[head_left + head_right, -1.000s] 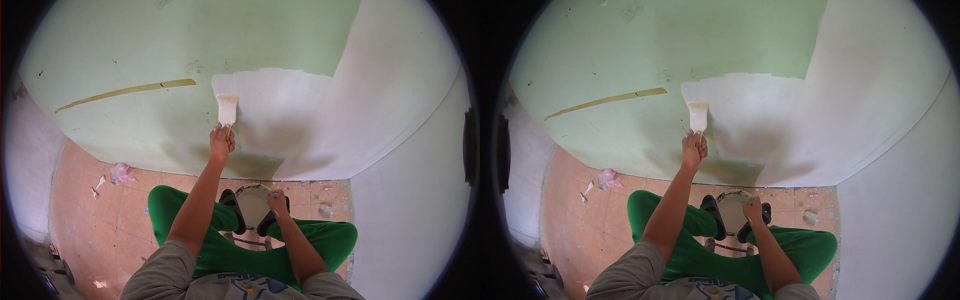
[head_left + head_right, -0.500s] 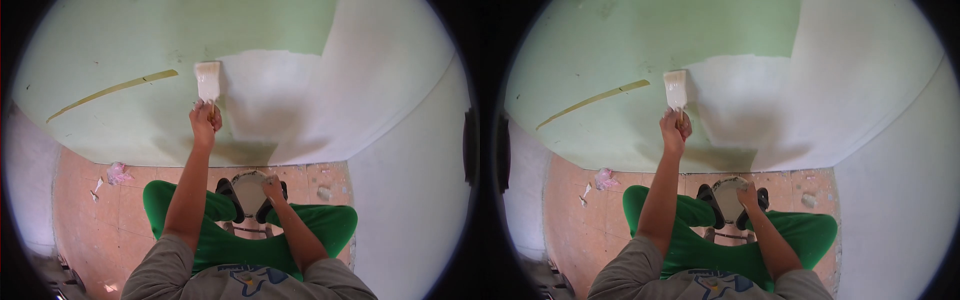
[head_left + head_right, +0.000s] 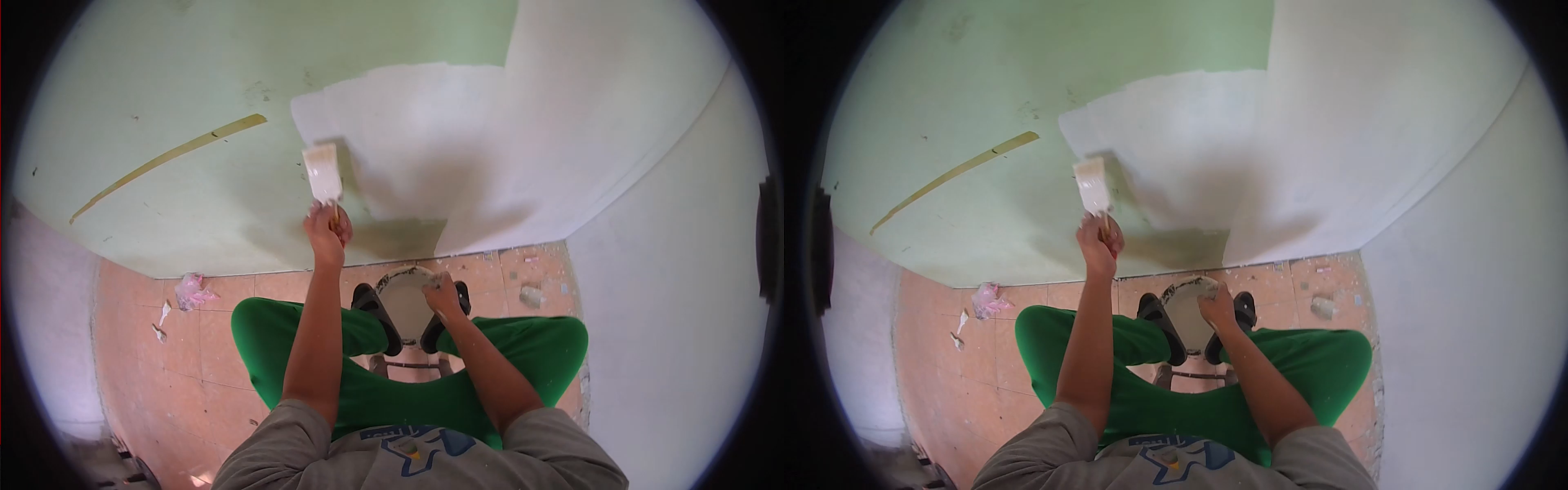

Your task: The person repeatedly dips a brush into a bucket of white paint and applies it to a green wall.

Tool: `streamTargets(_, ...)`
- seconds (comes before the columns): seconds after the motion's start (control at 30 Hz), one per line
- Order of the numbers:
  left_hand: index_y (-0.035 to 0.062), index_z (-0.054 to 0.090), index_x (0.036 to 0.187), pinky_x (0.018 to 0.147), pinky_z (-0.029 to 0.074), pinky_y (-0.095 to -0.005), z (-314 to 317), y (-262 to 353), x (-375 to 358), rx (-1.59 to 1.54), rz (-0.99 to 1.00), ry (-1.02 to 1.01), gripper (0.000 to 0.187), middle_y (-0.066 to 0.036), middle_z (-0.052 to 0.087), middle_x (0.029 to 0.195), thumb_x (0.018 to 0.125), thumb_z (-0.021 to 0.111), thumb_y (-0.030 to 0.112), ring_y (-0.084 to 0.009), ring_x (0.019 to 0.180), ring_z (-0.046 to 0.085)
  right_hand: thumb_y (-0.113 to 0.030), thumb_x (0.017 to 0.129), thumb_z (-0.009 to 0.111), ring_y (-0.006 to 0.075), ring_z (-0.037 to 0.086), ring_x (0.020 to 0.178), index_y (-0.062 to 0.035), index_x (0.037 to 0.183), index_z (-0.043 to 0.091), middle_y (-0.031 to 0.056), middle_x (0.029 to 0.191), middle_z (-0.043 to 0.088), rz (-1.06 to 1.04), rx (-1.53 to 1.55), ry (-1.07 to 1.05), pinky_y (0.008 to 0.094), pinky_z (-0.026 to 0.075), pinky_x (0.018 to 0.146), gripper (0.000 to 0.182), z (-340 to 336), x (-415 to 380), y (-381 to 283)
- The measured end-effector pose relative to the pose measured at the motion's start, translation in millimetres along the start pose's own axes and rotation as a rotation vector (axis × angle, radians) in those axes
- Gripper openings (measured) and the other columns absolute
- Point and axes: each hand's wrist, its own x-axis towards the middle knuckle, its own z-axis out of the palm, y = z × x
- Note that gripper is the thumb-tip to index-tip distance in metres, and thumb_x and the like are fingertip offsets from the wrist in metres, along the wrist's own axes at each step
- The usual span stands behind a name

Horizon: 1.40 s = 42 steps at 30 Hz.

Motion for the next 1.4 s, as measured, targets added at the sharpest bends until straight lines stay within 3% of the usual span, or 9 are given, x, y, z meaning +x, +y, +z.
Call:
streamTargets(0.23,0.0048,0.048,0.086,0.038,0.028,-0.0271,44,58,34,-0.013,0.123,-0.058,0.023,-0.003,0.044,0.057,0.1,0.047,0.022,-0.0115,0.04,0.036,-0.022,0.079,0.071,0.0308,0.066,0.09,0.0012,0.112,0.057,0.0191,0.095,0.067,0.037,0.019,0.014,0.0396,0.052,0.081,0.042,5,8,12)
streamTargets(0.3,0.004,0.05,0.088,0.038,0.027,-0.027,33,49,44,0.068,0.036,-0.008,0.023,-0.003,0.043,0.056,0.101,0.046,0.023,-0.0111,0.04,0.035,-0.021,0.08,0.07,0.0384,0.067,0.098,-0.0018,0.113,0.056,0.0243,0.103,0.067,0.06,0.026,-0.018,0.0448,0.051,0.089,0.041,3,5,6)
streamTargets(0.63,0.0028,0.057,0.097,0.035,0.029,-0.0266,-11,5,-5,0.275,-0.213,0.037,0.031,-0.001,0.045,0.057,0.104,0.043,0.03,-0.0109,0.039,0.039,-0.02,0.079,0.07,0.0309,0.067,0.091,0.0005,0.11,0.058,0.0195,0.097,0.066,0.026,0.072,0.008,0.039,0.052,0.081,0.039,4,5,9)
streamTargets(0.8,0.0001,0.06,0.102,0.037,0.032,-0.0253,-25,-4,-26,0.523,-0.212,-0.015,0.069,-0.002,0.046,0.059,0.105,0.028,0.062,-0.0098,0.04,0.041,-0.019,0.079,0.069,0.0269,0.065,0.085,0.0016,0.109,0.058,0.0168,0.093,0.065,-0.006,0.063,0.025,0.0371,0.051,0.078,0.038,4,4,5)
streamTargets(0.9,0.0003,0.06,0.106,0.037,0.033,-0.0252,-31,-11,-41,0.463,-0.204,-0.116,0.072,-0.002,0.046,0.06,0.105,0.023,0.062,-0.0095,0.041,0.041,-0.021,0.079,0.071,0.0351,0.067,0.092,-0.0018,0.112,0.057,0.0196,0.096,0.068,0.033,0.044,-0.017,0.043,0.052,0.085,0.04,2,4,3)
streamTargets(1.0,0.001,0.06,0.11,0.038,0.032,-0.0253,-44,-27,-49,0.308,-0.286,-0.169,0.069,-0.002,0.046,0.062,0.107,0.022,0.059,-0.0101,0.041,0.039,-0.019,0.079,0.068,0.0281,0.066,0.087,0.0016,0.107,0.06,0.0176,0.093,0.067,0.005,0.041,-0.038,0.0368,0.051,0.078,0.035,3,3,2)
streamTargets(1.17,0.0023,0.059,0.112,0.039,0.031,-0.0271,-65,-45,-57,0.086,-0.501,-0.132,0.06,-0.002,0.045,0.062,0.106,0.025,0.051,-0.0115,0.041,0.036,-0.02,0.08,0.068,0.033,0.067,0.092,-0.0009,0.105,0.063,0.0186,0.095,0.069,-0.012,-0.066,-0.063,0.0404,0.052,0.083,0.033,9,6,5)
streamTargets(1.33,0.0047,0.059,0.109,0.04,0.031,-0.0291,-57,-5,-57,0.099,-0.527,-0.046,0.052,-0.003,0.047,0.063,0.103,0.027,0.046,-0.0122,0.042,0.036,-0.022,0.081,0.068,0.0366,0.068,0.099,-0.0024,0.106,0.065,0.0205,0.1,0.071,-0.048,-0.08,-0.076,0.0435,0.052,0.087,0.032,-2,-4,-14)
streamTargets(1.4,0.0039,0.058,0.105,0.04,0.032,-0.0278,-62,36,-57,0.172,-0.602,-0.043,0.048,-0.003,0.048,0.064,0.103,0.029,0.043,-0.013,0.044,0.04,-0.019,0.083,0.066,0.0359,0.068,0.097,-0.0017,0.105,0.066,0.0204,0.099,0.071,-0.199,-0.086,0.048,0.0425,0.052,0.086,0.028,-12,-13,-19)
